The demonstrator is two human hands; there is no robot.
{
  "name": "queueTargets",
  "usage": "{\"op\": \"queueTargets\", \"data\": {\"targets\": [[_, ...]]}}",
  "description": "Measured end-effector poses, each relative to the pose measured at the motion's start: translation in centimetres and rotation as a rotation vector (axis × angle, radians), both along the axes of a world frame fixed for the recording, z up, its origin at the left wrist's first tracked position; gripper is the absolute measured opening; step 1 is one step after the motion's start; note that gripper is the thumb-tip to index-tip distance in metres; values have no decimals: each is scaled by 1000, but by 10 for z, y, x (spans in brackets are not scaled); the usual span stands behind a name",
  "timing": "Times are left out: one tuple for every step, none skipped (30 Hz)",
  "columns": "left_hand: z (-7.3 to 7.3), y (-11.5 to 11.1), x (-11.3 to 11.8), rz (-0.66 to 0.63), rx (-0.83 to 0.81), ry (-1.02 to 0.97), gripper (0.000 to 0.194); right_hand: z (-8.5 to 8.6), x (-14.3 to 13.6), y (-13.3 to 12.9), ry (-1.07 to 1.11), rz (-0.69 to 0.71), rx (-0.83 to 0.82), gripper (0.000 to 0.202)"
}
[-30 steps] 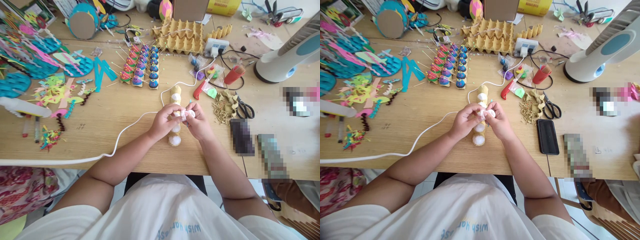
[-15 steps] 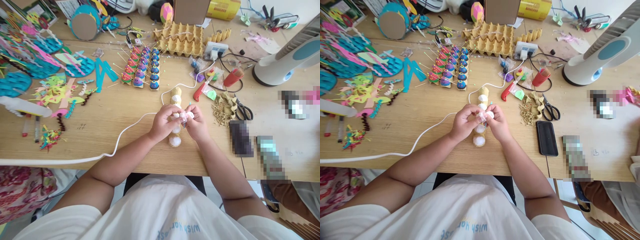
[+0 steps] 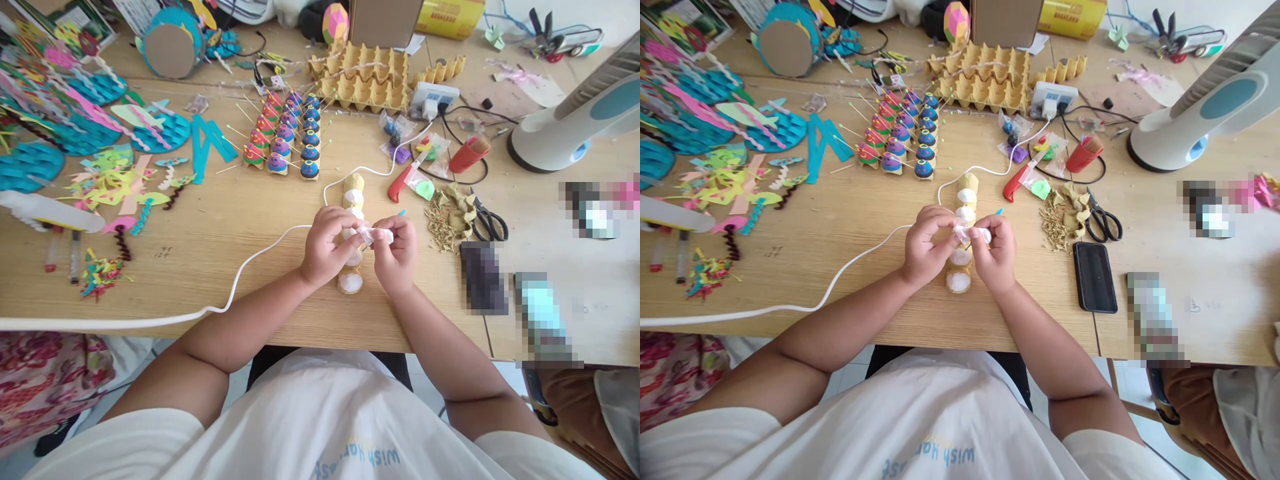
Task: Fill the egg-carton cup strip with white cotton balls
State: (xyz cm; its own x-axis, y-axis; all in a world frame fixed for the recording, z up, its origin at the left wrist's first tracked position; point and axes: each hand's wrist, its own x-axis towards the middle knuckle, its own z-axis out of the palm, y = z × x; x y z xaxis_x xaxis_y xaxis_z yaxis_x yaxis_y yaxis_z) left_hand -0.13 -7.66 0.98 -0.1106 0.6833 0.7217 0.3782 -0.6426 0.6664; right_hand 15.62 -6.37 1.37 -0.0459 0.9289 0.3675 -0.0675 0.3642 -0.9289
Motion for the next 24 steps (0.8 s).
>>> {"op": "queueTargets", "data": {"targets": [[0,0,0,4,-5,4,31,-1,1,-1,-18,-18,14,42],[0,0,1,5,-7,5,32,-1,1,-1,-32,-31,24,42],[0,0,1,2,-8,2,32,-1,1,-1,-41,-40,27,42],[0,0,1,-2,-6,-3,32,-1,2,-2,-43,-47,27,42],[0,0,1,-8,-5,-8,32,0,1,-2,-41,-50,22,43],[0,0,1,-13,-4,-10,32,1,1,-2,-34,-51,15,44],[0,0,1,-18,-2,-10,32,2,0,-2,-23,-47,2,45],[0,0,2,-22,0,-9,32,3,0,-2,-8,-37,-17,47],[0,0,2,-25,5,-8,31,3,-1,-2,11,-24,-41,49],[-1,0,2,-27,8,-9,30,4,-2,-1,35,-12,-69,51],[-1,0,2,-28,7,-14,29,4,-2,-1,62,-2,-98,52],[-1,0,2,-29,0,-22,29,4,-3,0,92,4,-123,53],[-1,0,3,-31,-10,-34,29,4,-3,1,121,11,-144,54],[-2,-1,3,-35,-23,-49,30,3,-3,1,145,17,-158,55],[-2,-1,3,-41,-35,-67,31,2,-3,2,160,22,-167,55],[-3,-1,3,-49,-45,-84,32,2,-3,2,166,25,-170,55],[-3,-1,3,-57,-54,-99,33,2,-3,3,164,25,-171,55],[-3,-1,3,-61,-62,-112,34,2,-3,3,159,21,-172,55],[-3,-1,3,-61,-74,-119,35,2,-3,3,155,14,-177,56],[-4,-1,3,-57,-86,-121,37,2,-3,3,155,6,-183,58],[-4,-1,3,-49,-99,-120,39,2,-3,3,159,1,-191,59],[-4,0,3,-41,-110,-116,40,3,-3,3,166,-1,-198,60],[-4,0,3,-31,-121,-113,40,3,-3,4,177,1,-202,60],[-4,0,3,-21,-132,-112,39,3,-2,5,191,2,-205,59]]}}
